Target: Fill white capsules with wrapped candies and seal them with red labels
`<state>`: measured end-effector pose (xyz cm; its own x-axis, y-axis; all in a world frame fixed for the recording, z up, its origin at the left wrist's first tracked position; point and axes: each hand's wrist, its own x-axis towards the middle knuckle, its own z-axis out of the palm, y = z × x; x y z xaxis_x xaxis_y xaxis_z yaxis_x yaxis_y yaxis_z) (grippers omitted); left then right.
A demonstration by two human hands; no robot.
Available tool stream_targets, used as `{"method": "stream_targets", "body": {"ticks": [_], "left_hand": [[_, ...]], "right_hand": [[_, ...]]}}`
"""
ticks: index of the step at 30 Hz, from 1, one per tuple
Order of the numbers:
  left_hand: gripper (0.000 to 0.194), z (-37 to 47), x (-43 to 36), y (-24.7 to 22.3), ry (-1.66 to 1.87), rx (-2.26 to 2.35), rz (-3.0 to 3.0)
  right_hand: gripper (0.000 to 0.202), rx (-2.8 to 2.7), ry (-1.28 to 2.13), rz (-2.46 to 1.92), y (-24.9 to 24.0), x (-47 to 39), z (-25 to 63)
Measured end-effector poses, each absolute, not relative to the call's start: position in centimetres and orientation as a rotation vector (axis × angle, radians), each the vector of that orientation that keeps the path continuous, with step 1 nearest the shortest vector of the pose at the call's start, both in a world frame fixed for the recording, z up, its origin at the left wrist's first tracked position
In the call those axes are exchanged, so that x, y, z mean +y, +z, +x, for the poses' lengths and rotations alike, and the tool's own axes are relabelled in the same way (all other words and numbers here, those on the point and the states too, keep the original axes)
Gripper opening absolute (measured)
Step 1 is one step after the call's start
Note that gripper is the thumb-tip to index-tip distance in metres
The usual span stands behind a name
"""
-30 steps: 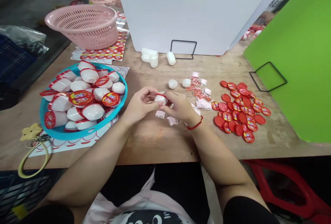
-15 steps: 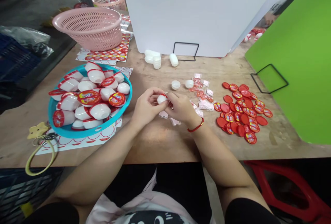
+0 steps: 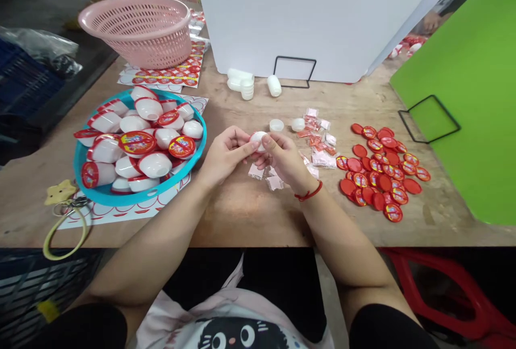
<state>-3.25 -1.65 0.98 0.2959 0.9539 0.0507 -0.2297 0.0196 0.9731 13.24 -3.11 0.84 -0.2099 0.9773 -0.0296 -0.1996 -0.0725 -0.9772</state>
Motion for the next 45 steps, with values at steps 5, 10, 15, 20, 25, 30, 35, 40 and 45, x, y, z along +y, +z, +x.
{"method": "stream_targets", "body": {"ticks": [5, 10, 15, 20, 25, 30, 35, 40, 45], "left_hand": [[0.049, -3.2, -1.7, 1.0, 0.961, 0.895, 1.325], [0.052, -3.3, -1.9, 1.2, 0.939, 0.828, 1.446], [0.036, -3.6, -1.7, 1.3, 0.917, 0.795, 1.31], [0.032, -4.3, -1.3, 1.5, 0.752, 0.653, 1.181], [0.037, -4.2, -1.7, 1.5, 0.725, 0.62, 1.315], [0.036, -3.4, -2.4, 0.9, 1.089, 0.716, 1.455], [0.032, -3.5, -2.4, 0.8, 1.282, 0.921, 1.708], [0.023, -3.6, -2.5, 1.0, 1.315, 0.949, 1.918], [0.023, -3.3, -2.8, 0.7, 1.31, 0.988, 2.002]], "right_hand": [[0.049, -1.181, 1.554, -0.968, 0.9, -3.2, 13.2], [0.048, -1.196, 1.518, -0.96, 0.7, -3.4, 13.1], [0.049, -1.389, 1.411, -1.011, 1.1, -3.3, 13.8], [0.054, -1.672, 1.304, -0.909, 1.7, -3.3, 15.1], [0.06, -1.64, 1.415, -0.766, 1.7, -3.7, 15.4], [0.033, -1.407, 1.303, -0.854, 1.5, -3.8, 15.0], [0.022, -1.154, 1.547, -0.769, 1.3, -4.0, 13.7], [0.017, -0.989, 1.62, -0.734, 1.2, -4.2, 12.8], [0.015, -0.951, 1.601, -0.781, 1.2, -4.3, 12.8]]}}
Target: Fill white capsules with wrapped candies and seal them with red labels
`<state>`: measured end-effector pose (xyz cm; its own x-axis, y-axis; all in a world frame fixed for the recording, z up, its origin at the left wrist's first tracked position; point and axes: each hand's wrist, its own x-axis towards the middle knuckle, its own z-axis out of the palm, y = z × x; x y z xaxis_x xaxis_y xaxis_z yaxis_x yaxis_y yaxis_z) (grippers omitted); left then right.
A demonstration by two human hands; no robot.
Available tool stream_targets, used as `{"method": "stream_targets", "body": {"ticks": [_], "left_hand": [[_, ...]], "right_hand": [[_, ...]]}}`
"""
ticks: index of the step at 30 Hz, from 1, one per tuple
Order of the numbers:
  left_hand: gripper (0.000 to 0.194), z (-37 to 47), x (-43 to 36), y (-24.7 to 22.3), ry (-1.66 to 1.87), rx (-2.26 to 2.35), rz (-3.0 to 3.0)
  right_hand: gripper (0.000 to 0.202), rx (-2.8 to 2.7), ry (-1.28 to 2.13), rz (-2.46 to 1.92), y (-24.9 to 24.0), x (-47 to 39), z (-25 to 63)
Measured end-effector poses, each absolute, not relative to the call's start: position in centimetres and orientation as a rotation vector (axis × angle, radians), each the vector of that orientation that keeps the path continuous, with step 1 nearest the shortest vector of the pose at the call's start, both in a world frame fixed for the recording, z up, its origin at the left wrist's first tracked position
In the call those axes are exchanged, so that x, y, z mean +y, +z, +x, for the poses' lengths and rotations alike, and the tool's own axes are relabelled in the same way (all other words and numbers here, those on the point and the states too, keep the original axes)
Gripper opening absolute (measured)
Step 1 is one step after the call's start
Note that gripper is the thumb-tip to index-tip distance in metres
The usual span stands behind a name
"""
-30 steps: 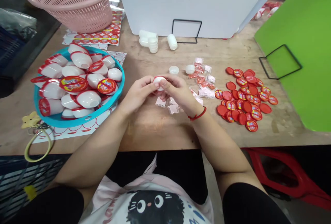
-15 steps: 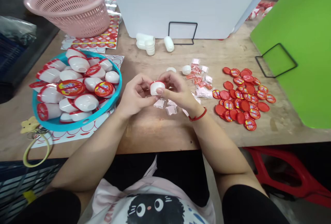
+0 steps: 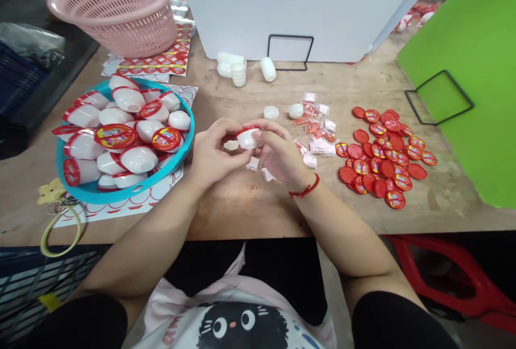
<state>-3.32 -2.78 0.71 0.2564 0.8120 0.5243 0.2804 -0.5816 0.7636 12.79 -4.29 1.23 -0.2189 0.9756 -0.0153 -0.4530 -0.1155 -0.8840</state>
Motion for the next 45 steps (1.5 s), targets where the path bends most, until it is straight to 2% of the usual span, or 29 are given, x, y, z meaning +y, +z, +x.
{"method": "stream_targets", "body": {"ticks": [3, 5, 9, 15, 21, 28, 32, 35, 42, 45], "left_hand": [[0.028, -3.3, -2.9, 0.6, 1.319, 0.96, 2.105], [0.028, -3.3, -2.8, 0.6, 1.328, 0.945, 2.099], [0.027, -3.4, -2.6, 0.7, 1.384, 0.879, 1.884], [0.04, -3.1, -2.1, 0.3, 1.445, 0.69, 1.498], [0.048, -3.1, -2.0, 0.6, 1.358, 0.668, 1.432], [0.048, -3.0, -2.3, 1.2, 1.28, 0.694, 1.295], [0.047, -3.2, -2.0, 0.9, 1.228, 0.74, 1.283], [0.037, -3.2, -2.0, 0.7, 1.155, 0.72, 1.218], [0.031, -3.0, -2.5, 1.6, 0.988, 0.785, 0.953], [0.029, -2.9, -2.6, 1.8, 0.958, 0.791, 0.885]], "right_hand": [[0.005, -0.866, 1.554, -0.813, 1.0, -4.2, 12.8], [0.006, -0.855, 1.566, -0.801, 0.9, -4.1, 12.8], [0.027, -0.961, 1.609, -0.735, 0.9, -4.2, 12.9], [0.045, -1.039, 1.515, -0.726, 0.3, -4.3, 12.6], [0.04, -1.027, 1.413, -0.821, 0.4, -4.3, 12.7], [0.037, -1.072, 1.371, -0.835, 0.9, -4.5, 12.8], [0.038, -1.211, 1.215, -0.914, 0.9, -4.6, 12.9], [0.034, -1.39, 1.085, -0.938, 1.1, -4.4, 13.3], [0.03, -1.913, 0.509, -1.021, 1.6, -4.0, 14.6], [0.033, -1.991, 0.451, -1.012, 1.6, -4.0, 14.7]]}}
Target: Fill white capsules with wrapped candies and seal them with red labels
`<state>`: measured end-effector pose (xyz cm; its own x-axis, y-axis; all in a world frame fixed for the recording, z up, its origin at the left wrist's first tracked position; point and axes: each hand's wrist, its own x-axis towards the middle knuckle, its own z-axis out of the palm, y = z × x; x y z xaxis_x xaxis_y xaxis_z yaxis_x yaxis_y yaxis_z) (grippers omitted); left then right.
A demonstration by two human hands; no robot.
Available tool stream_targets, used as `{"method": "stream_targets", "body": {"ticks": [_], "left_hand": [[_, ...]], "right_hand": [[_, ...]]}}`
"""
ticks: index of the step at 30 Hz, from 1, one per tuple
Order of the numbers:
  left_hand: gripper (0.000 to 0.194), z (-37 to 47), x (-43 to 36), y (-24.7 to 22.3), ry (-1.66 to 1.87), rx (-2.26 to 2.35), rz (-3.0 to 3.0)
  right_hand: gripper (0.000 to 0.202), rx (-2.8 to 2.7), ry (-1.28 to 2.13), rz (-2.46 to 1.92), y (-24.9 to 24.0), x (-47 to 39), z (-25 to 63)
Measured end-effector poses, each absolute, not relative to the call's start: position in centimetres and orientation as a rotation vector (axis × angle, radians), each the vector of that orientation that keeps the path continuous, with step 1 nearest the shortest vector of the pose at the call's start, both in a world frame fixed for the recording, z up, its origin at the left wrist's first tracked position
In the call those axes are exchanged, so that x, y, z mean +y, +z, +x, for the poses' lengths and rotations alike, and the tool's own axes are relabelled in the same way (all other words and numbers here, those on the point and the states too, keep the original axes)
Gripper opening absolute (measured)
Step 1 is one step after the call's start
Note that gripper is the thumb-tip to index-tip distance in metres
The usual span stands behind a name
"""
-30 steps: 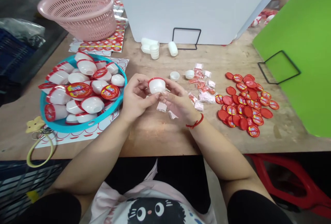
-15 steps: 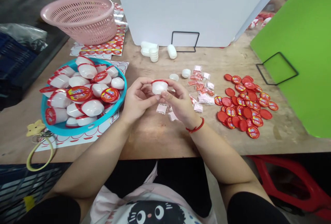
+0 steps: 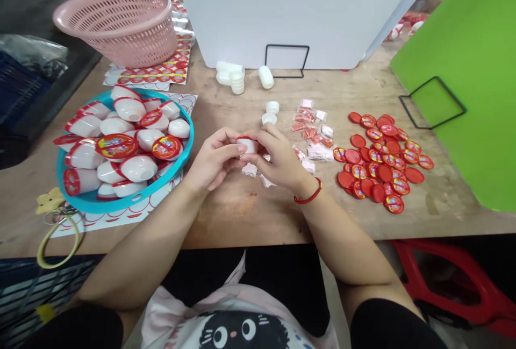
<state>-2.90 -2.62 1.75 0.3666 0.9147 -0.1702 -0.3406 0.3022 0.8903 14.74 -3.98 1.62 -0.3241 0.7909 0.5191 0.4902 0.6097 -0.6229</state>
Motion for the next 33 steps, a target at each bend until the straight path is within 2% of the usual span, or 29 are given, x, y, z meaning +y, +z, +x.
{"method": "stream_targets", "body": {"ticks": [16, 24, 29, 33], "left_hand": [[0.024, -2.3, -2.8, 1.0, 1.07, 0.746, 0.882], [0.029, -1.9, -2.9, 0.3, 1.078, 0.763, 0.875], [0.037, -1.7, -2.7, 0.6, 1.104, 0.708, 0.732], [0.042, -1.6, -2.6, 0.1, 1.171, 0.698, 0.711]], "right_hand": [[0.032, -1.957, 0.4, -1.003, 1.4, -4.3, 14.2], [0.03, -1.945, 0.421, -1.066, 1.0, -4.0, 14.4], [0.04, -1.617, 0.626, -1.066, 0.5, -4.0, 14.5], [0.031, -1.523, 0.579, -1.01, 2.6, -3.9, 13.0]]}}
